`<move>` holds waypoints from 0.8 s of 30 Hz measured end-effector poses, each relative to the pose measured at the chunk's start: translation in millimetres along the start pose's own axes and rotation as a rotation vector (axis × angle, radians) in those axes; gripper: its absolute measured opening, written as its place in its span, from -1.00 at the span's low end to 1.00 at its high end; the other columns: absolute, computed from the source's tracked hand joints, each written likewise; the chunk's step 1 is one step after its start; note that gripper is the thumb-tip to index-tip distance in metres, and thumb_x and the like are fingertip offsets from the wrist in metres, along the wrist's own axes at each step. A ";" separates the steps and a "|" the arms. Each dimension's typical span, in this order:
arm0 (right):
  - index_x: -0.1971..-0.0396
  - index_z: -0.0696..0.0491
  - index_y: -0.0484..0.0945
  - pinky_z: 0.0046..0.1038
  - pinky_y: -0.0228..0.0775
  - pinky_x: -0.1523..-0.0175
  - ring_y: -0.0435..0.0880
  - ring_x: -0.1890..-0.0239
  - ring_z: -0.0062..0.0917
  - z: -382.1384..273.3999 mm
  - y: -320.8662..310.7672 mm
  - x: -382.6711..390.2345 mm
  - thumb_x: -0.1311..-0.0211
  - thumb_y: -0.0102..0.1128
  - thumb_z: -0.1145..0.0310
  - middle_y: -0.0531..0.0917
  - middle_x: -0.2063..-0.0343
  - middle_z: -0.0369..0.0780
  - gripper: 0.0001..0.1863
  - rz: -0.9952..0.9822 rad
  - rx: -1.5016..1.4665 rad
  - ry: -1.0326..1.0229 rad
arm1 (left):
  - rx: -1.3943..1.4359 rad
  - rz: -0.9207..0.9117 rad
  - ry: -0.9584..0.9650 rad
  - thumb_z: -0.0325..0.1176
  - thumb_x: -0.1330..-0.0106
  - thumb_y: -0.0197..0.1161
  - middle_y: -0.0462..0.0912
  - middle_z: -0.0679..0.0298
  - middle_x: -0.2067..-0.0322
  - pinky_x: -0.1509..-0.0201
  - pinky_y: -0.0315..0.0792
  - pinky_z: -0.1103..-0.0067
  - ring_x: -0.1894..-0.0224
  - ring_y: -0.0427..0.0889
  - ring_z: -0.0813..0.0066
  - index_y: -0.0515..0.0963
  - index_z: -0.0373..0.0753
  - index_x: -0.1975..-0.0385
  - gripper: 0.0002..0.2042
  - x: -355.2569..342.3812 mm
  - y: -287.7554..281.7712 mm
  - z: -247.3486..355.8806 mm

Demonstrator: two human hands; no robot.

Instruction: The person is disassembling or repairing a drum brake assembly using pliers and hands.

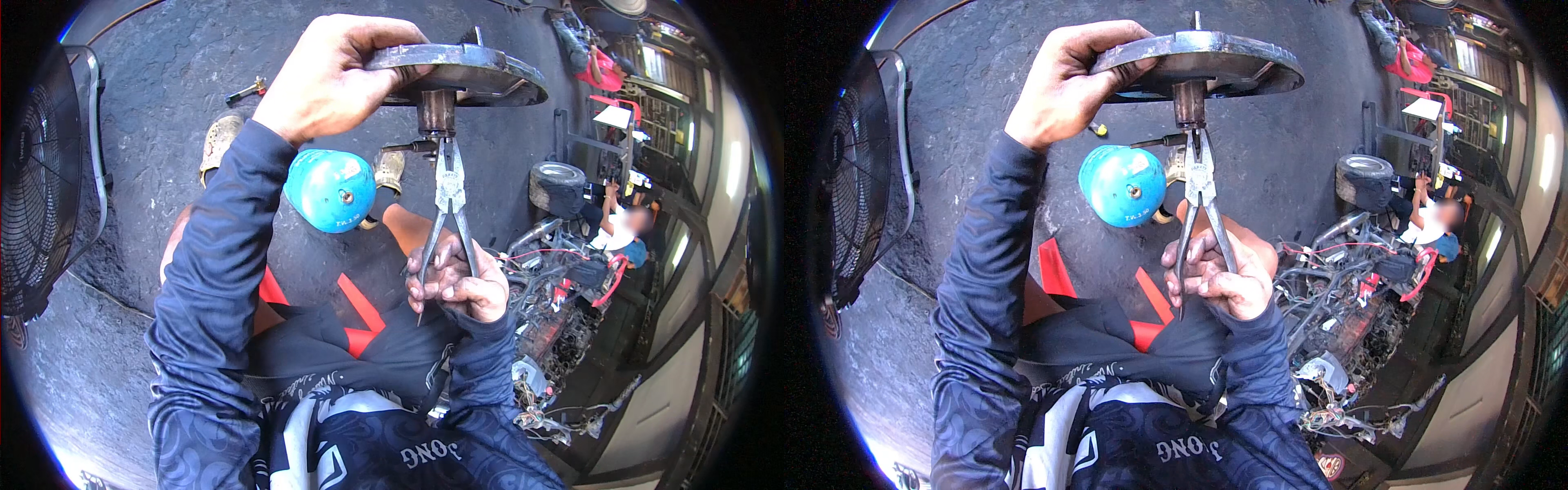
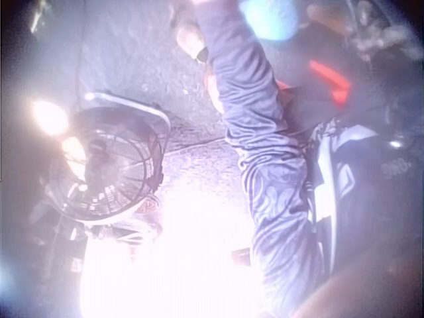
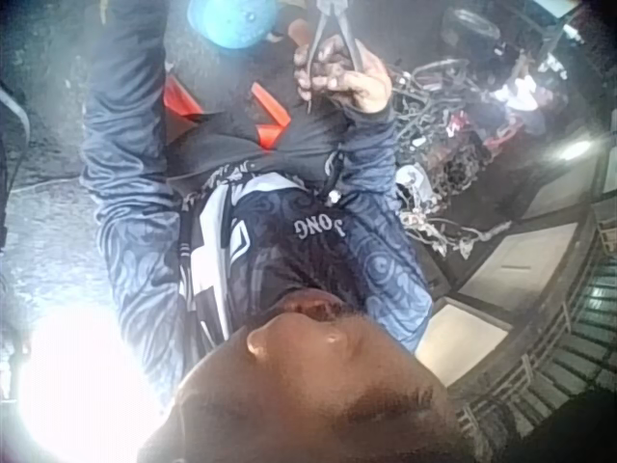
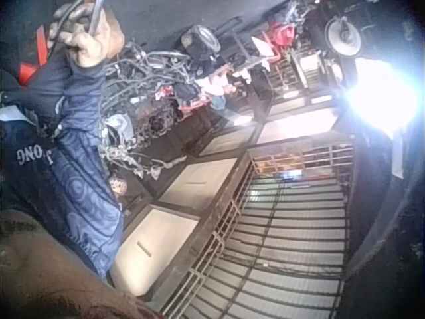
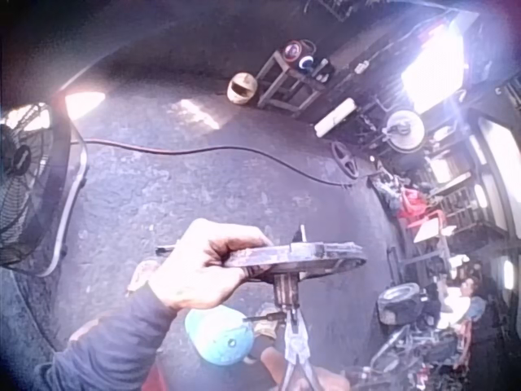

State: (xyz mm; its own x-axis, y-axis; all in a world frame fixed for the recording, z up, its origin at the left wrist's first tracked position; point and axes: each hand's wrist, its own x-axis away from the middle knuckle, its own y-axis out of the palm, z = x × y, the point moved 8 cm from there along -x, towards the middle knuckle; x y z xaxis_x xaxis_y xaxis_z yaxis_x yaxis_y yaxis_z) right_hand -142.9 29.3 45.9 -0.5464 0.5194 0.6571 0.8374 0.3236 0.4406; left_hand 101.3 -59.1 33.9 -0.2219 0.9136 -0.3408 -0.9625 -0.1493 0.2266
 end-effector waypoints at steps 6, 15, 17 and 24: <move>0.20 0.22 0.34 0.08 0.50 0.23 0.54 0.19 0.14 5.5 -0.2 -0.6 0.32 0.09 0.65 0.36 0.04 0.26 -0.52 -0.207 -0.327 0.077 | 0.008 0.004 0.015 -0.39 -0.24 0.25 0.56 0.41 0.44 0.20 0.42 0.70 0.33 0.47 0.71 0.55 -0.36 0.29 -0.84 -1.0 -0.2 0.7; 0.23 0.13 0.32 -0.20 0.43 0.35 0.51 0.27 -0.15 7.1 8.7 -0.1 0.27 0.03 0.69 0.39 0.12 0.10 -0.56 -0.232 -0.430 0.099 | 0.030 -0.006 0.000 -0.41 -0.24 0.24 0.56 0.40 0.44 0.19 0.42 0.70 0.32 0.48 0.71 0.55 -0.36 0.29 -0.85 -3.4 2.9 -1.3; 0.24 0.17 0.34 -0.17 0.43 0.35 0.51 0.27 -0.10 7.4 10.6 -1.6 0.30 0.03 0.68 0.39 0.12 0.13 -0.56 -0.173 -0.380 0.064 | 0.031 0.004 0.008 -0.41 -0.24 0.23 0.56 0.40 0.44 0.20 0.42 0.70 0.32 0.48 0.71 0.55 -0.36 0.29 -0.85 -1.2 3.1 -2.5; 0.20 0.20 0.36 -0.05 0.50 0.18 0.56 0.19 0.06 4.8 5.0 -1.3 0.36 0.07 0.60 0.39 0.06 0.23 -0.50 -0.067 -0.199 0.059 | 0.013 -0.002 -0.003 -0.41 -0.23 0.24 0.56 0.40 0.45 0.21 0.41 0.70 0.34 0.47 0.70 0.55 -0.36 0.31 -0.85 -2.3 1.3 -1.9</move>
State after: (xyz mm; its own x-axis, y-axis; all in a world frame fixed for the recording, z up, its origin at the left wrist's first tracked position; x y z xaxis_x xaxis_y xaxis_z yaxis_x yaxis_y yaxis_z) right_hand -137.9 34.0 44.3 -0.6054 0.4527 0.6547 0.7829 0.1901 0.5924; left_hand 100.2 -62.2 33.2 -0.2199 0.9148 -0.3387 -0.9607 -0.1428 0.2380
